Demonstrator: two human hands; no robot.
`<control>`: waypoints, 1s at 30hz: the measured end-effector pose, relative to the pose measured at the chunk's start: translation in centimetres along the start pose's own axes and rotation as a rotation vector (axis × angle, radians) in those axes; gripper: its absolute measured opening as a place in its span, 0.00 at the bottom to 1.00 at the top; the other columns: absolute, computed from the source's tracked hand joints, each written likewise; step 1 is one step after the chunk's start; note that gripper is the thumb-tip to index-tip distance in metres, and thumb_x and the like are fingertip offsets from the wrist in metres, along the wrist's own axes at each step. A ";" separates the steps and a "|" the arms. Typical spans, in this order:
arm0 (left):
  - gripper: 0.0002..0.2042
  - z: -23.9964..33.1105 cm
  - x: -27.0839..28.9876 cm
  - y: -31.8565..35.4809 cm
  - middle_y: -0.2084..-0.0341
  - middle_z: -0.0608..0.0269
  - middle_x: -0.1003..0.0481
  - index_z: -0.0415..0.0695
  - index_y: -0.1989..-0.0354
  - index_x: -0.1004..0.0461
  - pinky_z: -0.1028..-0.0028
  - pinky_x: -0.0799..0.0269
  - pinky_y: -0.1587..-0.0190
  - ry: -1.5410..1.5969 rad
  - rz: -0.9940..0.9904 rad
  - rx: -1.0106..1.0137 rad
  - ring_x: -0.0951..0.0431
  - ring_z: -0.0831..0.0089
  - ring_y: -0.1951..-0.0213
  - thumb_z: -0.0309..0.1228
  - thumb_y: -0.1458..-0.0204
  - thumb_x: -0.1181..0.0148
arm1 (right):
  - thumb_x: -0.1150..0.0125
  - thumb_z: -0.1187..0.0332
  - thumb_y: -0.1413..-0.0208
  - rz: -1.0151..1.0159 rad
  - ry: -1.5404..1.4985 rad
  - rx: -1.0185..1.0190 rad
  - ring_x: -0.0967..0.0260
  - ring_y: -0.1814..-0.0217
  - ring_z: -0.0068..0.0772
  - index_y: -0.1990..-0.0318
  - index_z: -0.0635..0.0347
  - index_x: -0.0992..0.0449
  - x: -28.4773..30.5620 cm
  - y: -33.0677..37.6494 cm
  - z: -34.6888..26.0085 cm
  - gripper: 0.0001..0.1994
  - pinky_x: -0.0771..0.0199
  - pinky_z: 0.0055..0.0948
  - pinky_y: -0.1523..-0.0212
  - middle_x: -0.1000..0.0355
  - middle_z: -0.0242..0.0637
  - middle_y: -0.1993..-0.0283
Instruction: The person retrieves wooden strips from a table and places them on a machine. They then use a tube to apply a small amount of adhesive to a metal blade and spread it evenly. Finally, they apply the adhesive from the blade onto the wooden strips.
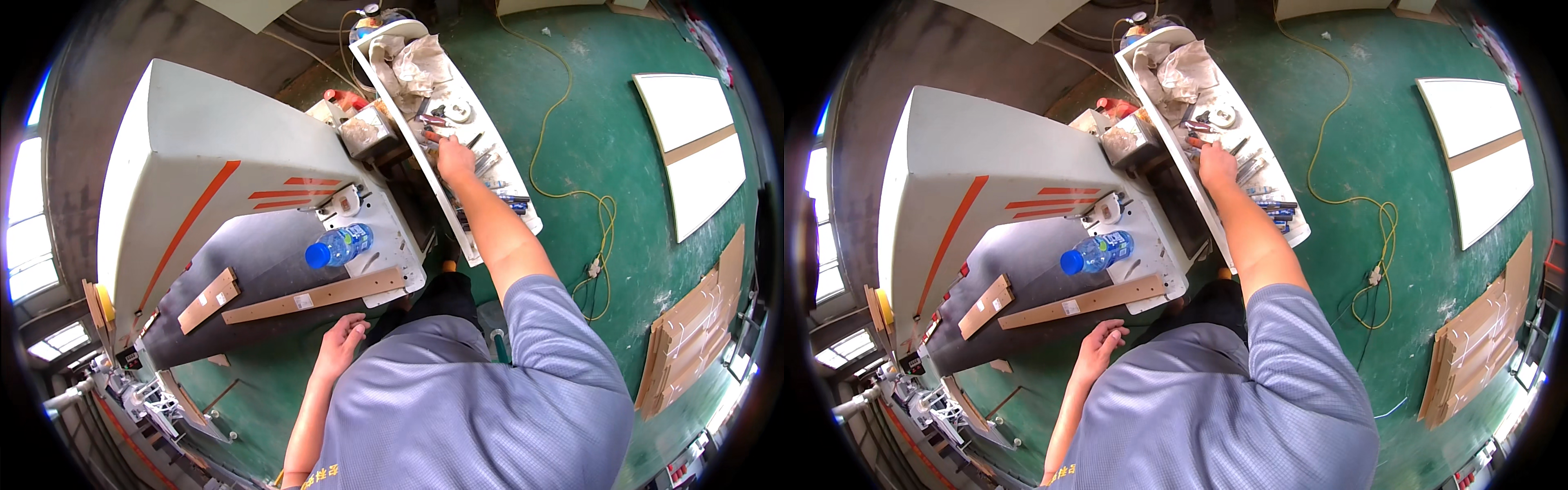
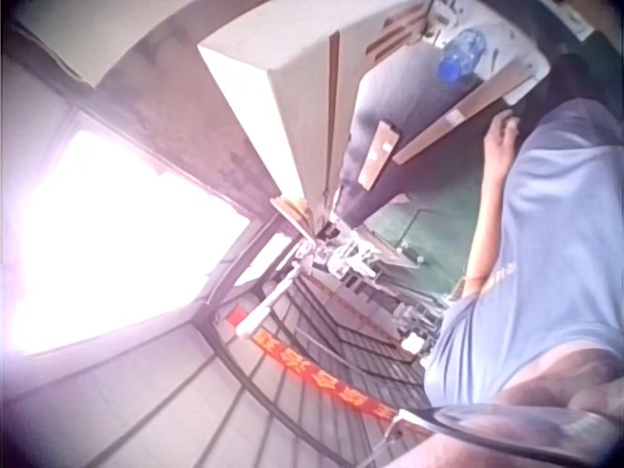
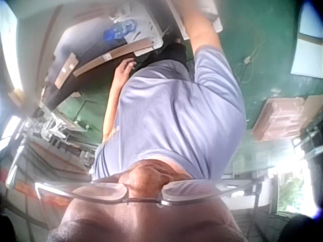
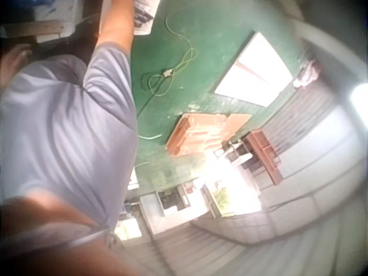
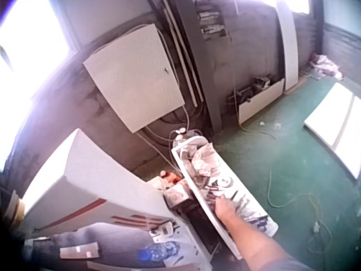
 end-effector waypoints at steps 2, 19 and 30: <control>0.18 0.9 -0.1 -0.2 0.57 0.55 0.20 0.34 0.43 0.29 0.73 0.26 0.51 -0.013 -0.012 -0.007 0.22 0.74 0.59 0.34 0.35 0.46 | 0.44 0.70 0.42 0.028 -0.011 -0.011 0.22 0.53 0.49 0.58 0.57 0.21 -0.5 -0.4 0.9 0.08 0.22 0.46 0.53 0.25 0.45 0.51; 0.07 8.9 -2.0 -2.2 0.71 0.64 0.23 0.35 0.58 0.25 0.76 0.27 0.60 -0.113 -0.188 -0.278 0.25 0.78 0.67 0.27 0.38 0.42 | 0.43 0.71 0.43 -1.021 -1.318 0.235 0.31 0.71 0.18 0.60 0.62 0.30 7.3 30.7 -7.6 0.06 0.33 0.21 0.65 0.25 0.30 0.71; 0.14 10.1 -4.0 -1.6 0.77 0.54 0.30 0.37 0.67 0.29 0.67 0.32 0.65 -0.322 -0.310 -0.520 0.29 0.64 0.72 0.35 0.35 0.49 | 0.41 0.58 0.35 -1.109 -1.325 0.210 0.42 0.77 0.16 0.67 0.64 0.24 7.7 32.5 -9.0 0.16 0.41 0.22 0.75 0.35 0.25 0.79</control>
Point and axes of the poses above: each hand's wrist, its own y-axis away from the middle knuckle, its own x-axis out of the back of the hand, z = x × y, the point moved 6 cm from there along -y, towards the middle knuckle
